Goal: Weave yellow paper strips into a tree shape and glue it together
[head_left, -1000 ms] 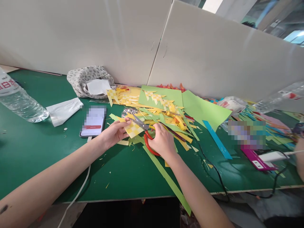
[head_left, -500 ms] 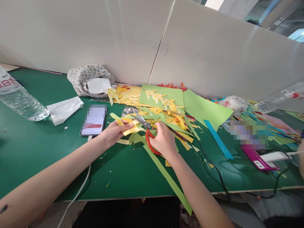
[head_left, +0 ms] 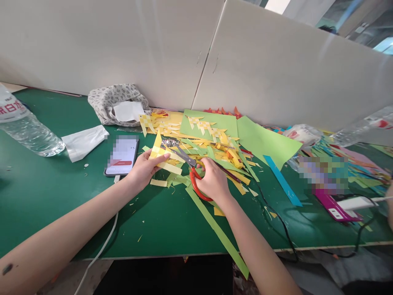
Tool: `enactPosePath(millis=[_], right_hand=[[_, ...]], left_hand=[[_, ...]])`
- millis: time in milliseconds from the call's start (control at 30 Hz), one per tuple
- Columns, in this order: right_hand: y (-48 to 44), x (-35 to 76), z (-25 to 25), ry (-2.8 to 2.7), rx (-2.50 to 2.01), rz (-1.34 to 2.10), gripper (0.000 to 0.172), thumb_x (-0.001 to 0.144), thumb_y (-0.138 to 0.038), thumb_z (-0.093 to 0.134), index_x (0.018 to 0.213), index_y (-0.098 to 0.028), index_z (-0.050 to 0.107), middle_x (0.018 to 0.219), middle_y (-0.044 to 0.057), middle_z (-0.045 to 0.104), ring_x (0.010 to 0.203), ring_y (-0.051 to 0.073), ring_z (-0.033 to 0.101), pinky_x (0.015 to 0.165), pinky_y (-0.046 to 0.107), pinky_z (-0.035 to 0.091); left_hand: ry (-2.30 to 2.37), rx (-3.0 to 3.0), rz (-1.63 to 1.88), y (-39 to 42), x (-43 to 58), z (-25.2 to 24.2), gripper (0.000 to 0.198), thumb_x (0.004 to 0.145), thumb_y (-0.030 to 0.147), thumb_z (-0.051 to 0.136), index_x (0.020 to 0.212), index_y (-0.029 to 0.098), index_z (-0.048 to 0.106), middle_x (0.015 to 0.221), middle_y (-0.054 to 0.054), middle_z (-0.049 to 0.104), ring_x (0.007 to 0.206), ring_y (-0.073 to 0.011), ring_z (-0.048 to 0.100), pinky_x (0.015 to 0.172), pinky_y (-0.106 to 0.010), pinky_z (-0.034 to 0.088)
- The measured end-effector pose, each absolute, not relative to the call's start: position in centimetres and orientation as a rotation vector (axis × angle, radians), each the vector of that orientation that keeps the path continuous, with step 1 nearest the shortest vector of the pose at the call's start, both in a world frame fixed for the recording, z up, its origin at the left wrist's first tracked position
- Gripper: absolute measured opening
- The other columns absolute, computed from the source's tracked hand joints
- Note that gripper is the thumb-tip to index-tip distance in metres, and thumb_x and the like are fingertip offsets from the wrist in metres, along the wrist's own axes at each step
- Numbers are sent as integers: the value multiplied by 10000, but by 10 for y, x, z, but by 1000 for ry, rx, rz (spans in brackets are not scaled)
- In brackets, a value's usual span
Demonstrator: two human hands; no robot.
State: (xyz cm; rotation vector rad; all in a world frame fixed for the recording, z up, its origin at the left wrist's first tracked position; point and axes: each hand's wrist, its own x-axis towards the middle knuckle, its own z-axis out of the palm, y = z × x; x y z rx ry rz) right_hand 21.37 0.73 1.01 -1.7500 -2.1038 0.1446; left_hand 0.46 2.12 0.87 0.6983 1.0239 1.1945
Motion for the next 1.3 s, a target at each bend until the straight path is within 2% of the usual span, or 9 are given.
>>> enactPosePath(millis=[267, 467, 633, 1100, 1300], right_hand=[[7, 215, 16, -2220, -1723, 206, 340, 754, -537, 518, 853, -216, 461, 847, 24, 574, 654, 147, 529, 488, 241, 290], [4, 214, 16, -2316, -1664, 176, 330, 771, -539, 503, 828, -221, 433, 820, 16, 558, 670, 148, 513, 510, 249, 306], [3, 214, 15, -2327, -1601, 138, 317, 779, -519, 500, 826, -218, 413, 823, 23, 555, 696, 150, 524, 516, 248, 309], [2, 213, 18, -2302, -1598, 142, 345, 763, -532, 511, 787, -218, 371, 799, 12, 527, 575, 118, 440, 490, 244, 298], [4, 212, 15, -2270, -1615, 105, 360, 758, -551, 513, 814, -213, 401, 799, 29, 535, 631, 148, 494, 491, 249, 298]], left_hand=[[1051, 774, 1245, 22, 4, 7, 384, 636, 271, 781, 970, 179, 614, 1002, -42, 680, 816, -116, 634, 630, -179, 477], [998, 1011, 1157, 17, 8, 6, 407, 635, 266, 771, 999, 174, 613, 998, -52, 690, 836, -164, 646, 726, -259, 505], [977, 1043, 1164, 17, 8, 4, 404, 655, 263, 756, 1019, 175, 605, 1000, -49, 691, 849, -167, 647, 732, -260, 506], [933, 997, 1167, 16, 8, 8, 435, 628, 250, 781, 1021, 174, 613, 1030, -60, 690, 847, -162, 654, 747, -256, 516], [1050, 991, 1125, 15, 7, 10, 365, 636, 327, 769, 954, 180, 668, 974, -58, 705, 798, -164, 648, 690, -252, 496]])
